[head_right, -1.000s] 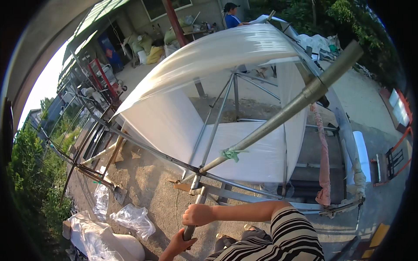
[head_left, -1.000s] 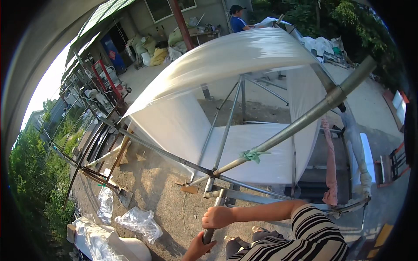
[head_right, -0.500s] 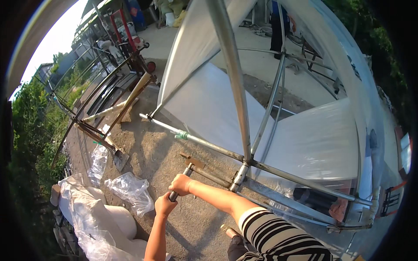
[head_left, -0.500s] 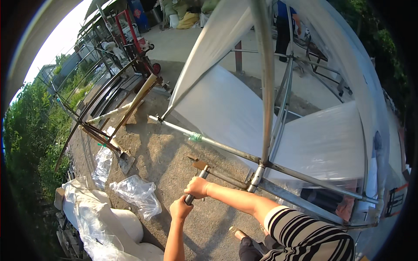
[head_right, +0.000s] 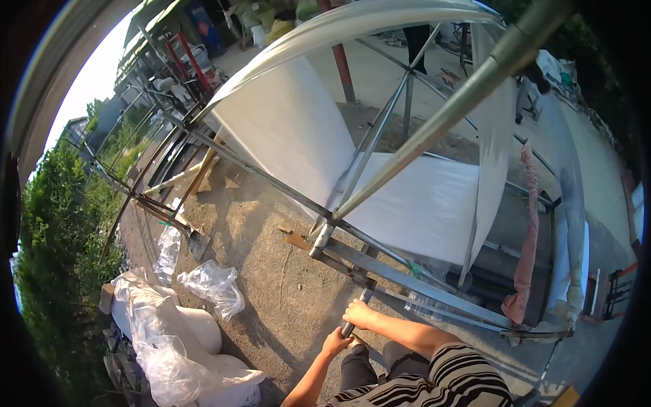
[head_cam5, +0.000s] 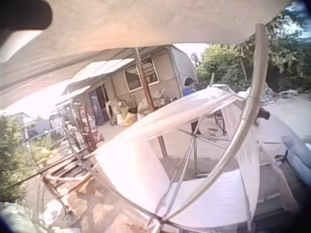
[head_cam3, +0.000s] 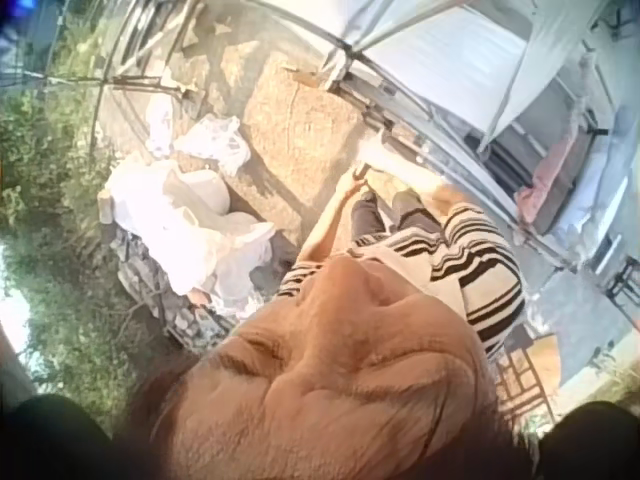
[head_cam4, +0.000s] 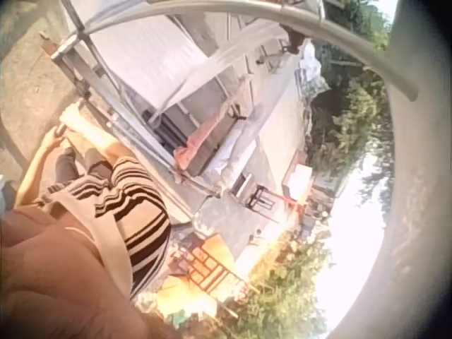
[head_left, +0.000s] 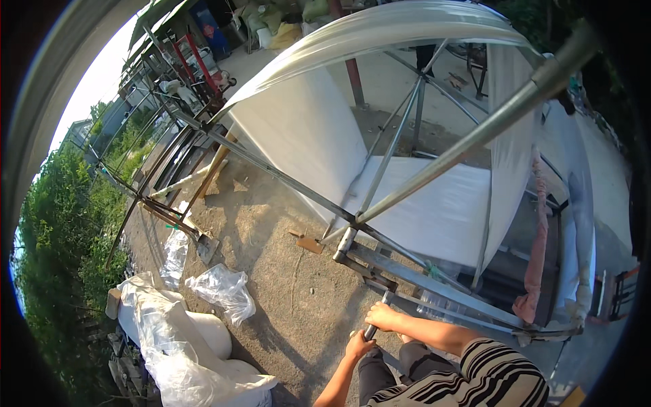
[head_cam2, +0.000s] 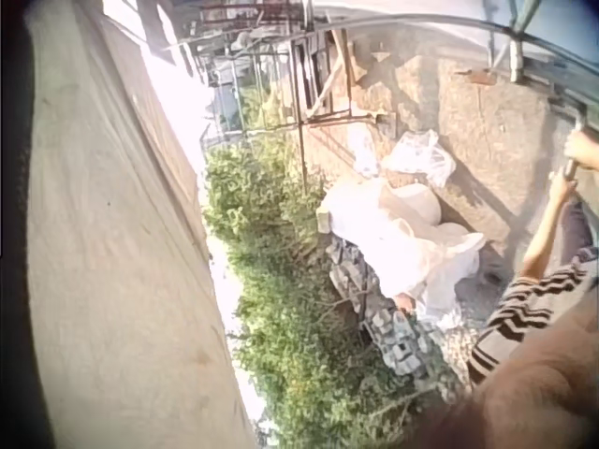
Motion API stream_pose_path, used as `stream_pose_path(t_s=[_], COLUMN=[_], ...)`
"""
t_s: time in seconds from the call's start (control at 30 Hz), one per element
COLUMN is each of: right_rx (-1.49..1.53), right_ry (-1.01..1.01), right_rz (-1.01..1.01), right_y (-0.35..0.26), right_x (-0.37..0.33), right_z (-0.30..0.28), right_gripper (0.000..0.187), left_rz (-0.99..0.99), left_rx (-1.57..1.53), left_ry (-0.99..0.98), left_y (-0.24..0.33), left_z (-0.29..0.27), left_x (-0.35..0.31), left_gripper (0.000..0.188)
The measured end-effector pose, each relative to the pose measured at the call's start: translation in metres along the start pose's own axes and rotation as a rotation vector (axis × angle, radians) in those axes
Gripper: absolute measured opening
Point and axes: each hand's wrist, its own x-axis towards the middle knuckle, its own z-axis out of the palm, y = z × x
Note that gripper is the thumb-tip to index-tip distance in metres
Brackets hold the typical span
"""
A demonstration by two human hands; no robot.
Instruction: The person assembles a greenhouse by attaching a metal pole to the frame and securing a white plastic sheet over the structure. They adjust the sheet and tighten connections to ensure stability.
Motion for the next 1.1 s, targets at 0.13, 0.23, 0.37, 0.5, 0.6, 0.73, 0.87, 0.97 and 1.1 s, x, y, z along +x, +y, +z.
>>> stream_pose_path(t_s=[0.13,0.23,0.37,0.5,0.6,0.73,0.87,0.97,1.1], right_rx=[0.096,0.127,-0.157,-0.103,-0.017,-0.051,-0.069,-0.108,-0.077], right_ry=[0.282,0.704,0.995,0.974,0.856,0.613,0.472,0.239,0.044], right_rz=[-0.103,-0.14,-0.253,-0.326,-0.362,-0.313,-0.196,0.019,0.055], right_y=[-0.015,-0.027,-0.006,0.003,0.01,0.031,0.055,0.05,0.041], right_x=[-0.06,-0.057,0.043,0.171,0.255,0.333,0.337,0.287,0.187], right_z=[-0.133,-0.218,-0.277,-0.299,-0.279,-0.2,-0.081,-0.006,0.048], right_gripper=[0.015,0.021,0.018,0.008,0.002,0.002,0.002,0.006,0.007], left_rz=[0.122,0.222,0.341,0.158,0.173,0.109,-0.02,-0.131,-0.192], left_rx=[-0.129,-0.027,0.393,0.483,0.505,0.477,0.438,0.349,0.268], left_ry=[-0.063,-0.056,0.262,0.623,0.798,0.843,0.647,0.454,0.258], left_y=[0.084,0.159,0.178,0.155,0.099,0.019,-0.026,-0.05,-0.05], left_z=[-0.047,-0.143,-0.247,-0.323,-0.362,-0.362,-0.3,-0.22,-0.108], left_x=[-0.095,-0.165,-0.175,-0.134,-0.075,0.02,0.089,0.117,0.104], left_gripper=[0.049,0.045,0.042,0.029,0.023,0.022,0.023,0.028,0.043])
